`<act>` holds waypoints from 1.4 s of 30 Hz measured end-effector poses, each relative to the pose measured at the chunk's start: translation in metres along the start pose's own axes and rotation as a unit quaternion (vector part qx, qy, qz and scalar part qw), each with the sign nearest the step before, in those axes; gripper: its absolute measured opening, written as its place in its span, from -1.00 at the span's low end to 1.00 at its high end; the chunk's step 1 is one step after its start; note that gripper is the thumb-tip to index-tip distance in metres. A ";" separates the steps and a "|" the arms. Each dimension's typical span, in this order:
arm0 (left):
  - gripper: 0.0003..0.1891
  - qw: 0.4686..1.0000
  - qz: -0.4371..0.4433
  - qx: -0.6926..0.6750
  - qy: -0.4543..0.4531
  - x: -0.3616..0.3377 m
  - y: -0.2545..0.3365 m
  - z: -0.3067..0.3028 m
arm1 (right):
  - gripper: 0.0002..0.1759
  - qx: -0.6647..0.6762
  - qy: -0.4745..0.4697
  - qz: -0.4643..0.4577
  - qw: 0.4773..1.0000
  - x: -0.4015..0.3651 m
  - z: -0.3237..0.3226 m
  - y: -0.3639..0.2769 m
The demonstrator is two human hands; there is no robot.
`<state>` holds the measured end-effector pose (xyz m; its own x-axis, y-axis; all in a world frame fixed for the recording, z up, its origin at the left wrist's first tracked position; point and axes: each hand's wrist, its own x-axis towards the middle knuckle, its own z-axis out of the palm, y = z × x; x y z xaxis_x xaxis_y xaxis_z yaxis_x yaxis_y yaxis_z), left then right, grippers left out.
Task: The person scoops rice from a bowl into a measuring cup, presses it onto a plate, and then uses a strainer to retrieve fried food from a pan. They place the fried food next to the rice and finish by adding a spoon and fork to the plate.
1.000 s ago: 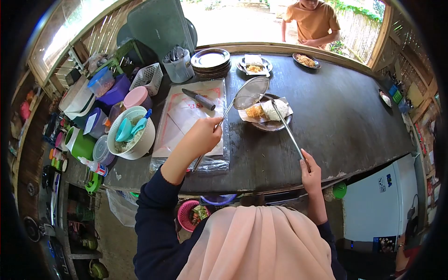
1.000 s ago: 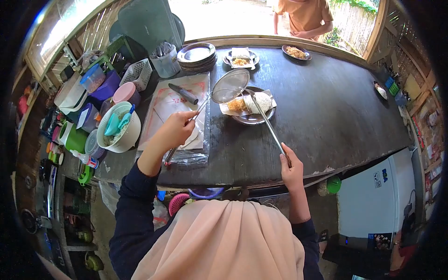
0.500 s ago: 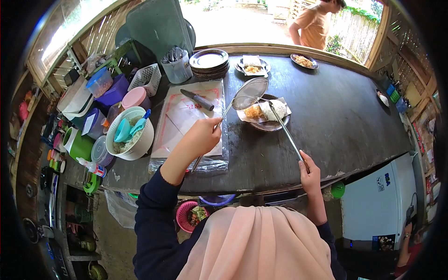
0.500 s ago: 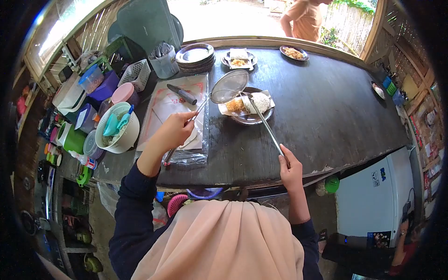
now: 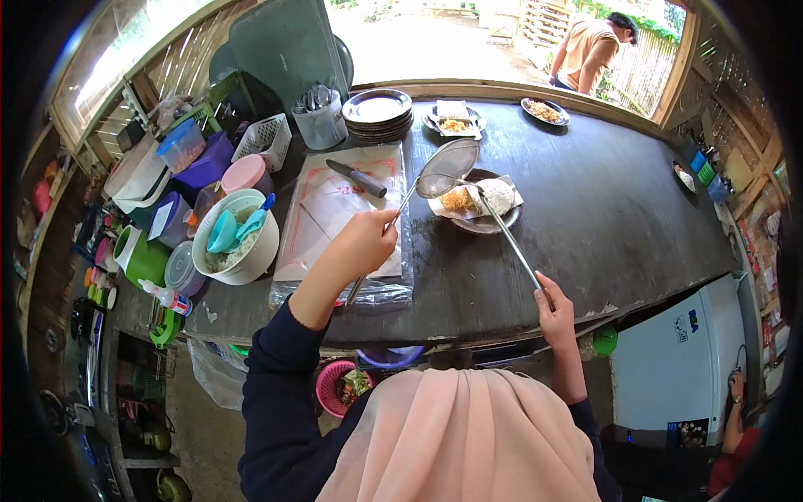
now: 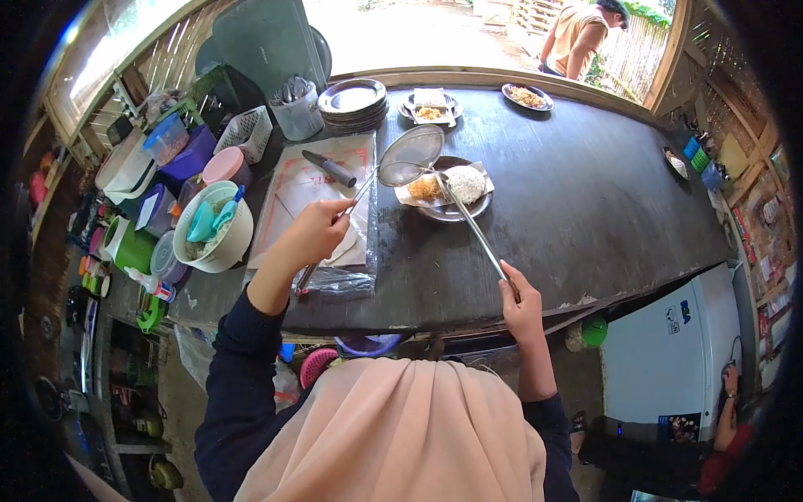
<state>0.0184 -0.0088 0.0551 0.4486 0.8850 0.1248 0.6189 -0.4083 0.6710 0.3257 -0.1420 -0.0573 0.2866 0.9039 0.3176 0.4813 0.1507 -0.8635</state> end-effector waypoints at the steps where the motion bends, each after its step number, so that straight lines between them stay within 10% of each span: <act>1: -0.64 1.000 0.001 0.000 -0.001 -0.001 0.000 0.000 | -0.65 0.001 0.010 -0.005 1.000 0.000 0.000 -0.002; 42: -0.74 0.989 0.128 0.027 0.071 -0.018 -0.032 0.020 | -0.64 -0.202 0.092 -0.009 0.975 -0.074 0.044 -0.081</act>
<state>0.0031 -0.0164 0.0168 0.5018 0.7726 0.3889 0.5319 -0.6302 0.5657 0.2290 -0.2036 -0.0281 0.4015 0.8099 0.4276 0.7641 -0.0389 -0.6439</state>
